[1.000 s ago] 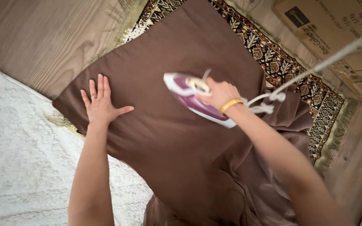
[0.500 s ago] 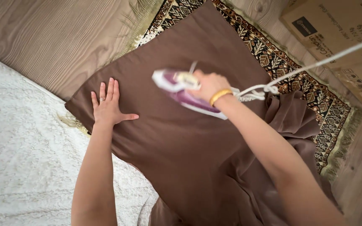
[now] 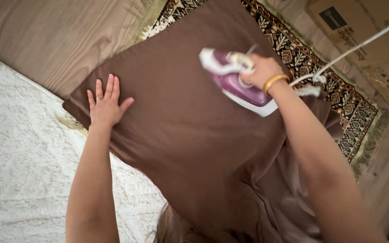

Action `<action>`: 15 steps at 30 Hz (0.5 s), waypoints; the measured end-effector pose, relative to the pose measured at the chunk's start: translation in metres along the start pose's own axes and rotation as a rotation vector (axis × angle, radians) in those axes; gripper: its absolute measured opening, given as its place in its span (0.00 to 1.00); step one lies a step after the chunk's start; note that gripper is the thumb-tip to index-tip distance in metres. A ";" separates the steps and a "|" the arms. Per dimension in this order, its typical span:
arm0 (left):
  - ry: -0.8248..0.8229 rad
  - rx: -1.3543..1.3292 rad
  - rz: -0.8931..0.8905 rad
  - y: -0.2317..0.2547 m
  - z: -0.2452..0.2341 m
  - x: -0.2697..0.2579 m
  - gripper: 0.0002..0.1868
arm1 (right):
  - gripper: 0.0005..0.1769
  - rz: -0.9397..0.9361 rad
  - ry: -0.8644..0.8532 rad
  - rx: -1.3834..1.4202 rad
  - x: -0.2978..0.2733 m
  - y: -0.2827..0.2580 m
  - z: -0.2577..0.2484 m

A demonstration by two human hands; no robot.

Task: Ironing and folding a brown dress on a rug on the floor.

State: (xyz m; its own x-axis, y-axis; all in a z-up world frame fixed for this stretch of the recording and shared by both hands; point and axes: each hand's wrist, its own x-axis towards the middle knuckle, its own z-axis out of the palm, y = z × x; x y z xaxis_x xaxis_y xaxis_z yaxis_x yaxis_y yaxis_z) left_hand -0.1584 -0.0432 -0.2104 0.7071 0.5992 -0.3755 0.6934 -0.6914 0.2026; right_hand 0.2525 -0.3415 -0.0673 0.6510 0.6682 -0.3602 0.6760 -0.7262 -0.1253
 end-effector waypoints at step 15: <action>0.017 0.047 -0.073 0.012 0.000 0.006 0.43 | 0.28 -0.187 -0.078 -0.106 -0.062 -0.117 0.024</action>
State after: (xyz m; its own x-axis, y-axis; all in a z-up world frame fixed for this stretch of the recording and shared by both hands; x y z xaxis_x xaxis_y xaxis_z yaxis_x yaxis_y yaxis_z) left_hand -0.1456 -0.0484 -0.2105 0.6577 0.6549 -0.3722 0.7361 -0.6636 0.1330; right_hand 0.1253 -0.3018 -0.0527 0.4848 0.7722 -0.4107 0.8176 -0.5669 -0.1006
